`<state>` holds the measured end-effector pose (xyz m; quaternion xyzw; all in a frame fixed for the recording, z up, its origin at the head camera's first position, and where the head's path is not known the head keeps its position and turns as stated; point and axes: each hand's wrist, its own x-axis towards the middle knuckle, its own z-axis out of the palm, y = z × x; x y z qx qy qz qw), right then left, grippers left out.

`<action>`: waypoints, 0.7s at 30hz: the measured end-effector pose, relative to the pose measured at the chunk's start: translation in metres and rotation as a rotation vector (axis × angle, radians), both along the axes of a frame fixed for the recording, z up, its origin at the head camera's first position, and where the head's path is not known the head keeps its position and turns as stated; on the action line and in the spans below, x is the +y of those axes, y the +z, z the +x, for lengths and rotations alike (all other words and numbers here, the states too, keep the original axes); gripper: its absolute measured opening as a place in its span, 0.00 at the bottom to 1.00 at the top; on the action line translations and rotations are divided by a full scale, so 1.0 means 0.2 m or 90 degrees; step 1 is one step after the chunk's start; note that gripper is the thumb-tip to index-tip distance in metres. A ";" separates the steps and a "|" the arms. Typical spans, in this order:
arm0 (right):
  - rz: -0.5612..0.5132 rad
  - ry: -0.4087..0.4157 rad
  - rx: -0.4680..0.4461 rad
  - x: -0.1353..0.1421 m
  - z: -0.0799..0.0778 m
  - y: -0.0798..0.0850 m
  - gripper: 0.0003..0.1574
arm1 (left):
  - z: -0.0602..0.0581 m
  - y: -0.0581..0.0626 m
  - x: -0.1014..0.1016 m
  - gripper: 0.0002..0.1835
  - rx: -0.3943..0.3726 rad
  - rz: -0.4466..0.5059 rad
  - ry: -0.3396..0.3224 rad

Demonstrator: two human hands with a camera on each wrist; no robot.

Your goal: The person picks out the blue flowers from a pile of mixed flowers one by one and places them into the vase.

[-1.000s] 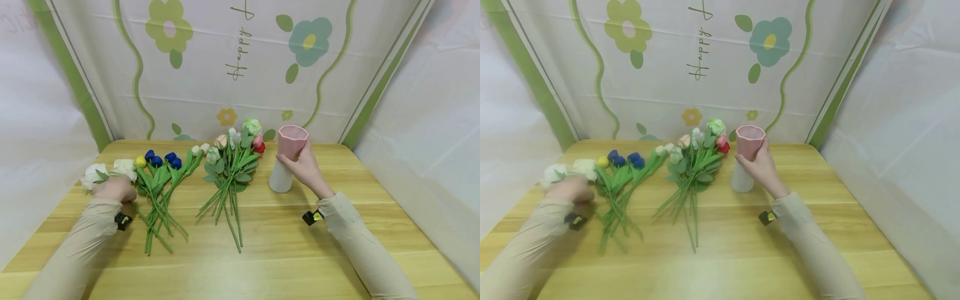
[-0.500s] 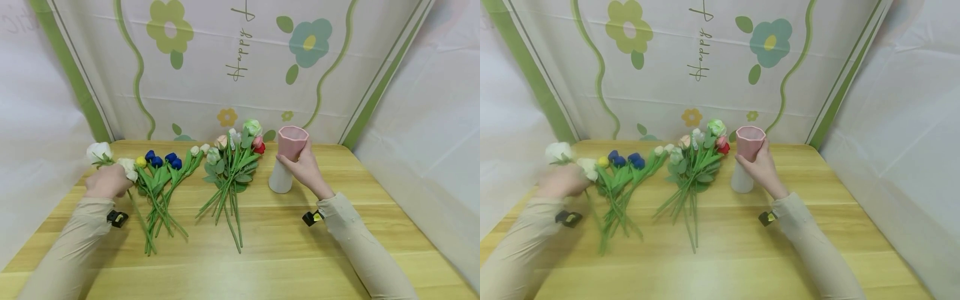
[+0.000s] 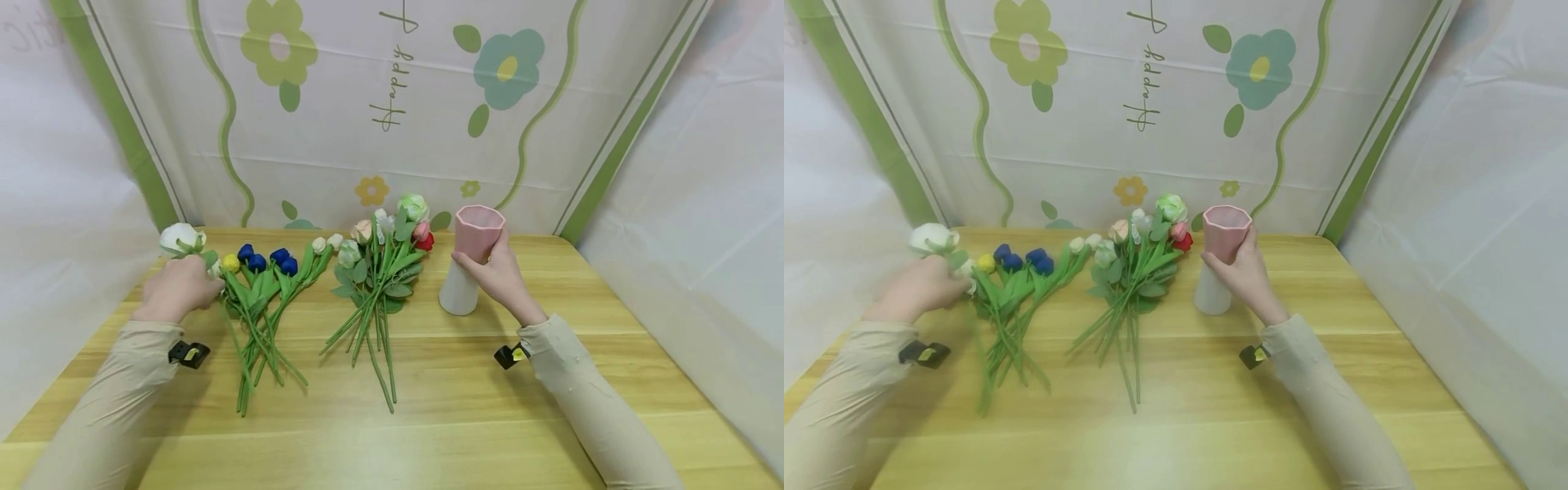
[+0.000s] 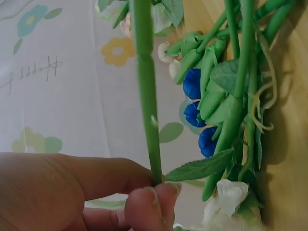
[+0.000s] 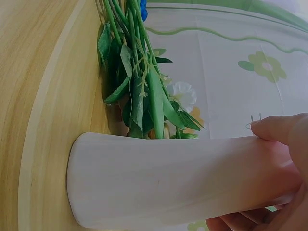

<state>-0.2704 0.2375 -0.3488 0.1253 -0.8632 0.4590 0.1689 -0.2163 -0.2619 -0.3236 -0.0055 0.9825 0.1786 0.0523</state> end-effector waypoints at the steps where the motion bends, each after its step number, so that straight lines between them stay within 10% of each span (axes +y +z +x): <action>1: -0.001 0.000 0.000 0.00 0.00 0.00 0.60 | 0.00 0.00 0.00 0.20 -0.002 0.008 -0.007; 21: 0.007 -0.010 -0.008 0.00 0.00 0.00 0.60 | -0.01 0.00 0.09 0.25 0.045 0.074 -0.089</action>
